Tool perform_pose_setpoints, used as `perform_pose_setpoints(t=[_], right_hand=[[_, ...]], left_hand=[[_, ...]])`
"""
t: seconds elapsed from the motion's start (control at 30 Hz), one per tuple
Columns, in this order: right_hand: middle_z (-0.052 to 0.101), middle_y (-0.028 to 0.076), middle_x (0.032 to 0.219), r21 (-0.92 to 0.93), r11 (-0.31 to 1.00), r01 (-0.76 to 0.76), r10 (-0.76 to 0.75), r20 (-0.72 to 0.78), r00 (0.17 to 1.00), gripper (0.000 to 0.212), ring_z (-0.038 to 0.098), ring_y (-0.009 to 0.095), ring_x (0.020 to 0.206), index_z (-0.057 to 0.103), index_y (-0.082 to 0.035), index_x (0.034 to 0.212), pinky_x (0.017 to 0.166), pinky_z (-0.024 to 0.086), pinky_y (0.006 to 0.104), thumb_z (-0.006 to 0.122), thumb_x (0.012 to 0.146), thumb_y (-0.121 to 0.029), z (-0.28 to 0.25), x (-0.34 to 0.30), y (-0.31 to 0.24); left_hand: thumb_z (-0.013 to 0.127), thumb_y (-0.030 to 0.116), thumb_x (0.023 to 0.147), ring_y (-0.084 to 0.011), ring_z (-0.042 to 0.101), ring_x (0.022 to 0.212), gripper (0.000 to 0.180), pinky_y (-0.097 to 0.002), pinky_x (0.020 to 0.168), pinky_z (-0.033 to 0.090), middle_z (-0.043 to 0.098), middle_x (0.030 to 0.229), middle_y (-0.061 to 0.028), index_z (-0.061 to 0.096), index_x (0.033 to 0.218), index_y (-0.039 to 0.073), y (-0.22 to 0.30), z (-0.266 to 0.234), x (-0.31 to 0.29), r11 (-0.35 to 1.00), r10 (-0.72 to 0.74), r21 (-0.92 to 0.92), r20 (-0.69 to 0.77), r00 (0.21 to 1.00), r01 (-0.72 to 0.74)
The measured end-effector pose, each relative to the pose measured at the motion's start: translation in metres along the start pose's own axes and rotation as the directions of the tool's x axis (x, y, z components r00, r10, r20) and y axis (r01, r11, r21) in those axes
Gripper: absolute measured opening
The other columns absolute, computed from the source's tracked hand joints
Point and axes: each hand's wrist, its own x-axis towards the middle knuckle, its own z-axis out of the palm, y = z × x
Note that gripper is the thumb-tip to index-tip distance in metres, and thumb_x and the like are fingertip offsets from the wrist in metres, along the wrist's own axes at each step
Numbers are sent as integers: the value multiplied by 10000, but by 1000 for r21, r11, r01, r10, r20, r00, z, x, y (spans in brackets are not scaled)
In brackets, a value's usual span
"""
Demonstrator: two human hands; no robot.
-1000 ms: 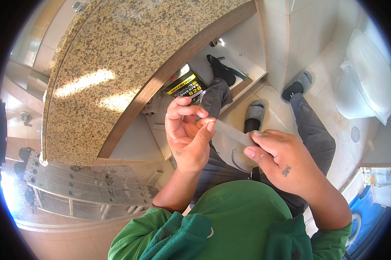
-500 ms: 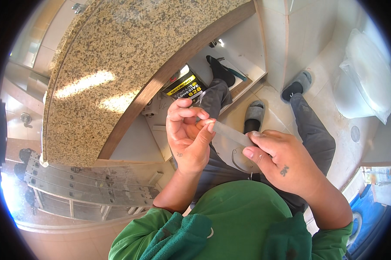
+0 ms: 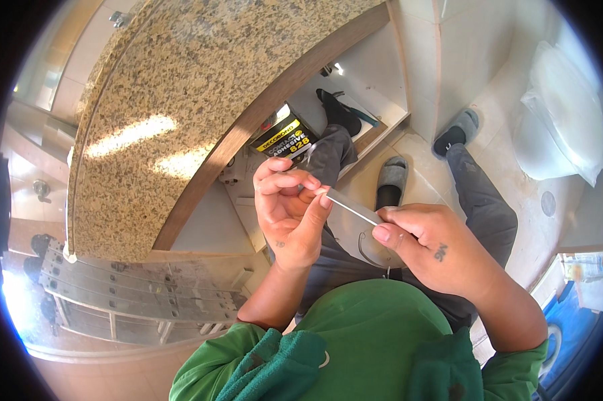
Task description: The person is installing a cabinet under a granite countertop. They use a screwdriver to secure the cabinet to the wall and floor, and a utility knife to trim excess material.
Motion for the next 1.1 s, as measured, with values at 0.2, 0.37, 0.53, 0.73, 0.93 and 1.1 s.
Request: perform_pose_setpoints(t=[0.2, 0.37, 0.53, 0.73, 0.93, 1.1], right_hand=[[467, 104, 690, -100, 993, 70, -70, -2, 998, 254, 473, 184, 590, 615, 46, 984, 571, 391, 319, 595, 1009, -206, -3, 1, -3], [494, 154, 720, -157, 982, 109, -115, -29, 993, 233, 479, 276, 616, 609, 55, 983, 593, 401, 348, 597, 994, -177, -3, 1, -4], [516, 174, 731, -205, 968, 141, -154, -49, 987, 239, 510, 302, 630, 620, 68, 1019, 599, 412, 363, 607, 982, -168, -4, 0, -4], [536, 179, 739, -278, 944, 176, -199, -57, 978, 250, 533, 322, 641, 633, 74, 1043, 597, 422, 378, 623, 967, -164, -5, 1, -4], [557, 180, 762, -376, 899, 222, -260, -52, 964, 294, 550, 333, 650, 645, 96, 1099, 605, 440, 391, 654, 938, -151, -8, 2, -2], [615, 152, 792, -474, 856, 208, -272, -69, 960, 259, 604, 335, 678, 661, 48, 1068, 591, 466, 421, 684, 914, -160, -9, 1, -5]], left_hand=[[661, -163, 836, -138, 594, 996, 389, -283, 891, 586, 322, 1303, -104, 498, 1153, -6, -1, -2, 0, 1000, -3, 20, 11, 1000, 2], [658, -162, 837, -138, 589, 1000, 390, -284, 893, 582, 318, 1309, -105, 498, 1157, -5, -2, -2, -1, 1000, -18, 23, 10, 1000, 18], [641, -187, 826, -141, 572, 1001, 413, -282, 869, 578, 313, 1335, -107, 489, 1169, -15, -4, -5, -2, 999, -19, 45, 37, 999, 18], [647, -165, 838, -128, 581, 981, 393, -276, 871, 579, 312, 1318, -119, 513, 1173, -7, -5, -5, -2, 998, -48, 39, 34, 998, 46], [644, -169, 838, -123, 580, 982, 398, -278, 871, 577, 311, 1330, -121, 518, 1179, -9, -7, -6, -2, 997, -64, 55, 56, 996, 61], [641, -177, 833, -126, 583, 982, 404, -284, 881, 571, 312, 1344, -118, 527, 1182, -7, -8, -7, -3, 995, -85, 66, 68, 994, 81]])
